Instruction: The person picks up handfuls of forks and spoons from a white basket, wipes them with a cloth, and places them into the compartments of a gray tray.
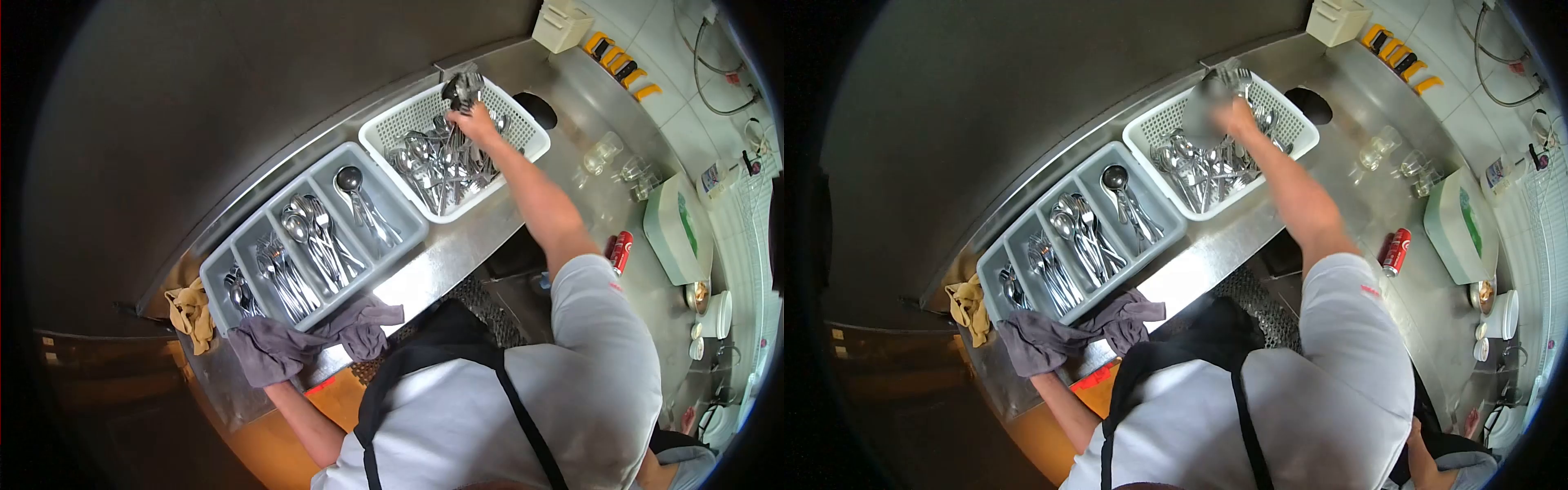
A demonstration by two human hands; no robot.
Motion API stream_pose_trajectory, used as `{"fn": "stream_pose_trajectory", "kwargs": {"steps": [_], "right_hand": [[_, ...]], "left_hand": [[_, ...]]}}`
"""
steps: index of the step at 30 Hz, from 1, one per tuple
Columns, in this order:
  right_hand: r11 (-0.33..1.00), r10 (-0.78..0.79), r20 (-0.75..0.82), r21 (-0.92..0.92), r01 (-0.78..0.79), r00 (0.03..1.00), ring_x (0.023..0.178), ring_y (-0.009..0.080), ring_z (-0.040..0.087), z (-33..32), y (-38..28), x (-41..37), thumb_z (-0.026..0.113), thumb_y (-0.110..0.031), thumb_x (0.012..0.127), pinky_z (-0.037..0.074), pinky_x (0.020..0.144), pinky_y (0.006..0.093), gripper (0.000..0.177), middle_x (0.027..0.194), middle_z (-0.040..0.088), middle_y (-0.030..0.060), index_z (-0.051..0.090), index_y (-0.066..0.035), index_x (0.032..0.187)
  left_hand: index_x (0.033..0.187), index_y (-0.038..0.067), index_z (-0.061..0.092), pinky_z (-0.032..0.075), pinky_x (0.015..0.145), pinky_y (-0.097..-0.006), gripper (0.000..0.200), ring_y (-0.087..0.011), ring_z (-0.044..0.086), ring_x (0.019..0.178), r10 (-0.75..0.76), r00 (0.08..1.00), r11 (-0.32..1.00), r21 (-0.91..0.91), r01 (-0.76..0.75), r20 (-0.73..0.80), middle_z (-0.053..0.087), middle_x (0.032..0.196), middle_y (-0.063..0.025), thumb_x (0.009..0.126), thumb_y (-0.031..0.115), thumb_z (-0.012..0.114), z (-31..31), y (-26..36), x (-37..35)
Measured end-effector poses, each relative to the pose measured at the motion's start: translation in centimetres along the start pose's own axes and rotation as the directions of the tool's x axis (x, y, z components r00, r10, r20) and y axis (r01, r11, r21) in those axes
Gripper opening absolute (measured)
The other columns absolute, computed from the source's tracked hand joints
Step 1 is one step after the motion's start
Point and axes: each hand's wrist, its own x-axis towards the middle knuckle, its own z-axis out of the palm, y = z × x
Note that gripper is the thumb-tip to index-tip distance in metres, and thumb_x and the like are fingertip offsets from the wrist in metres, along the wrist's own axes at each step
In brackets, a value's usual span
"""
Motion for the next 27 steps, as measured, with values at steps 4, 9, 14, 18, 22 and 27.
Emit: {"fn": "stream_pose_trajectory", "kwargs": {"steps": [4,9,14,18,22,27], "right_hand": [[0.866,-0.057,0.076,-0.493,0.087,0.996,0.081,0.0318,0.063,0.0,-3.6,-0.3,0.068,-0.017,0.071,0.049,0.074,0.0392,0.028,0.084,0.065,0.0154,0.061,0.0,0.091],[0.555,-0.076,0.356,-0.761,0.336,0.932,0.088,0.0343,0.062,0.2,-0.8,-0.3,0.068,-0.021,0.074,0.05,0.077,0.0432,0.03,0.092,0.065,0.0172,0.059,-0.004,0.098],[0.335,-0.108,0.473,-0.811,0.48,0.875,0.077,0.0329,0.065,-2.1,-0.5,1.5,0.054,-0.019,0.086,0.05,0.07,0.0432,0.02,0.078,0.065,0.0177,0.05,-0.002,0.095],[0.053,-0.297,0.595,-0.771,0.635,0.747,0.071,0.0301,0.065,-4.2,-1.4,3.5,0.054,-0.014,0.08,0.05,0.067,0.0414,0.015,0.067,0.062,0.0158,0.049,-0.003,0.089],[0.226,-0.225,0.476,-0.823,0.521,0.85,0.071,0.0297,0.064,-5.0,-2.5,4.7,0.05,-0.013,0.084,0.049,0.072,0.0409,0.016,0.071,0.064,0.0138,0.048,-0.007,0.098],[0.135,-0.091,0.698,-0.698,0.704,0.71,0.079,0.0299,0.064,-6.8,-4.4,5.8,0.043,-0.008,0.086,0.04,0.091,0.0424,0.023,0.076,0.065,0.0128,0.048,-0.01,0.109]], "left_hand": [[0.098,0.01,0.057,0.048,0.073,-0.0361,0.04,-0.0228,0.055,0.083,0.031,0.996,0.998,0.051,-0.026,-0.08,0.059,0.092,-0.0057,0.093,0.047,0.045,0.4,0.1,0.5],[0.098,0.01,0.057,0.047,0.078,-0.0356,0.039,-0.0222,0.053,0.088,-0.036,0.997,0.999,-0.023,0.034,-0.068,0.058,0.094,-0.0047,0.093,0.046,0.044,1.9,0.3,-0.5],[0.101,0.01,0.055,0.048,0.078,-0.0354,0.037,-0.0232,0.055,0.088,0.0,1.0,1.0,-0.002,0.0,-0.025,0.058,0.094,-0.0052,0.094,0.044,0.043,-1.4,0.0,0.3],[0.1,0.01,0.056,0.048,0.077,-0.0368,0.038,-0.0242,0.055,0.086,-0.005,1.0,0.998,0.067,0.004,0.02,0.059,0.093,-0.0057,0.094,0.045,0.042,-0.5,0.3,0.3],[0.1,0.01,0.057,0.048,0.076,-0.038,0.04,-0.0251,0.056,0.086,-0.02,0.999,0.997,0.073,0.022,-0.034,0.059,0.094,-0.0062,0.094,0.046,0.042,-1.4,0.2,0.4],[0.103,0.01,0.057,0.049,0.076,-0.0392,0.041,-0.0264,0.057,0.086,0.011,1.0,0.998,0.06,-0.01,-0.002,0.06,0.096,-0.0075,0.093,0.047,0.042,-0.9,0.2,0.3]]}}
